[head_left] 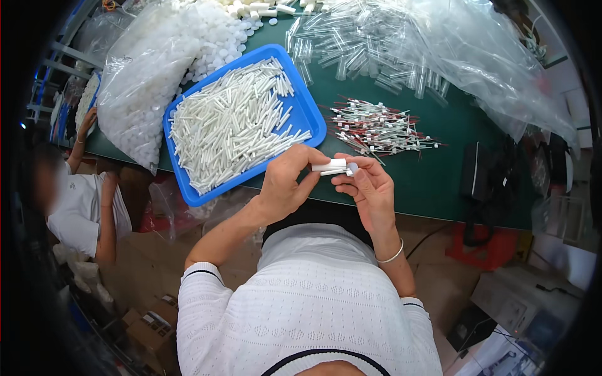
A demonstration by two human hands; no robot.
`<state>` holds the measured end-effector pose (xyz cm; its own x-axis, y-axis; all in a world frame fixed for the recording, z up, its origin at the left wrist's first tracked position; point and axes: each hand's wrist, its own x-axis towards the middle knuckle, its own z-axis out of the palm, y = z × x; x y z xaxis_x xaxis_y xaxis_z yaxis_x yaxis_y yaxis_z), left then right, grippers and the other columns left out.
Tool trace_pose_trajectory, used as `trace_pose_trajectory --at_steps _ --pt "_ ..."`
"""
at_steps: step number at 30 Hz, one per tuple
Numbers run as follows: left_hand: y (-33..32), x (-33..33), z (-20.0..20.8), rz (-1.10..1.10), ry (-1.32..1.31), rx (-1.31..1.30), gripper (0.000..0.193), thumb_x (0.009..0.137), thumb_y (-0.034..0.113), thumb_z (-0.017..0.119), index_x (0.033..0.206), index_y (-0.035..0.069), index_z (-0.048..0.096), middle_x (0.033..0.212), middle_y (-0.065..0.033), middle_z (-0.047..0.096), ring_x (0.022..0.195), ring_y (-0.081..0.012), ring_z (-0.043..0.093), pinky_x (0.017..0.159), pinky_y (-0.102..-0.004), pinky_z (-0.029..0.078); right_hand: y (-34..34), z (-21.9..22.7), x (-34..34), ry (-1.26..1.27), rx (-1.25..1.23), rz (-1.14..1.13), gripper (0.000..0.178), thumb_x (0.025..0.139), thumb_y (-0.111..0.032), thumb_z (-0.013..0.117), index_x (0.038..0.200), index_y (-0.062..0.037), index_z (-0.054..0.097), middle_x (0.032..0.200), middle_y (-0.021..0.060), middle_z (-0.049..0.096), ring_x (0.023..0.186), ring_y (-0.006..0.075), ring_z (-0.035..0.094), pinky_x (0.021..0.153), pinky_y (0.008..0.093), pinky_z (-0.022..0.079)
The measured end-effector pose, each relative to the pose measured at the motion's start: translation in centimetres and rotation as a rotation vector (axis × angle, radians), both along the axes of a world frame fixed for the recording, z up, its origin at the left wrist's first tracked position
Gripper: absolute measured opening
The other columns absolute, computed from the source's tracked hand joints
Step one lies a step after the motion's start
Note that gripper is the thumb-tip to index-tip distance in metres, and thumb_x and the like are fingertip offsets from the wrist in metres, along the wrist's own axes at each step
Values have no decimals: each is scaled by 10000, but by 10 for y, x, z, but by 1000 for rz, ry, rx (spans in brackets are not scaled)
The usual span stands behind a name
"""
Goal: The person assembles small white electronic components by hand, inserting electronic pins and white stems into plastic housings.
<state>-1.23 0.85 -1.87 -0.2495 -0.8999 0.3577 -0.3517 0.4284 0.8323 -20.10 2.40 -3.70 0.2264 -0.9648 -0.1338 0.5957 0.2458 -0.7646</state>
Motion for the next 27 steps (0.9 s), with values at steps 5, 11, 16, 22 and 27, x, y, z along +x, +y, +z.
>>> trace_pose_trajectory --at_steps 5,11,16,22,27 --pt "-3 5 1 -48 -67 -143 287 730 -135 648 978 5 614 949 -141 653 844 -266 648 716 -321 504 -3 2 0 -89 41 25 269 961 -138 565 1143 58 539 1181 211 609 945 237 677 804 311 582" --pt "2 4 14 -49 -84 2 321 767 -109 651 1065 -3 600 1030 -149 645 903 -255 654 767 -318 517 -2 -1 5 130 -95 -11 267 941 -119 601 1129 65 549 1153 191 628 958 221 667 836 299 559" --pt "6 6 17 -77 157 313 337 842 -79 606 1170 -26 550 1095 -132 630 984 -198 635 849 -300 516 4 -1 11 354 -209 -106 252 909 -33 629 1133 58 559 1107 148 650 974 165 649 861 256 521" --pt "-13 6 7 -148 224 426 239 876 -62 561 1112 -33 552 1083 -114 619 1003 -151 614 850 -272 508 -10 11 3 1148 -844 -230 292 776 4 716 1049 -3 614 984 105 654 921 268 640 802 365 514" --pt "-42 -15 19 -352 305 604 208 868 -57 564 1074 -30 560 1038 -90 632 985 -120 611 837 -260 510 -11 15 -10 1402 -991 -401 337 722 -43 747 1036 -38 625 929 75 630 896 279 603 816 399 468"
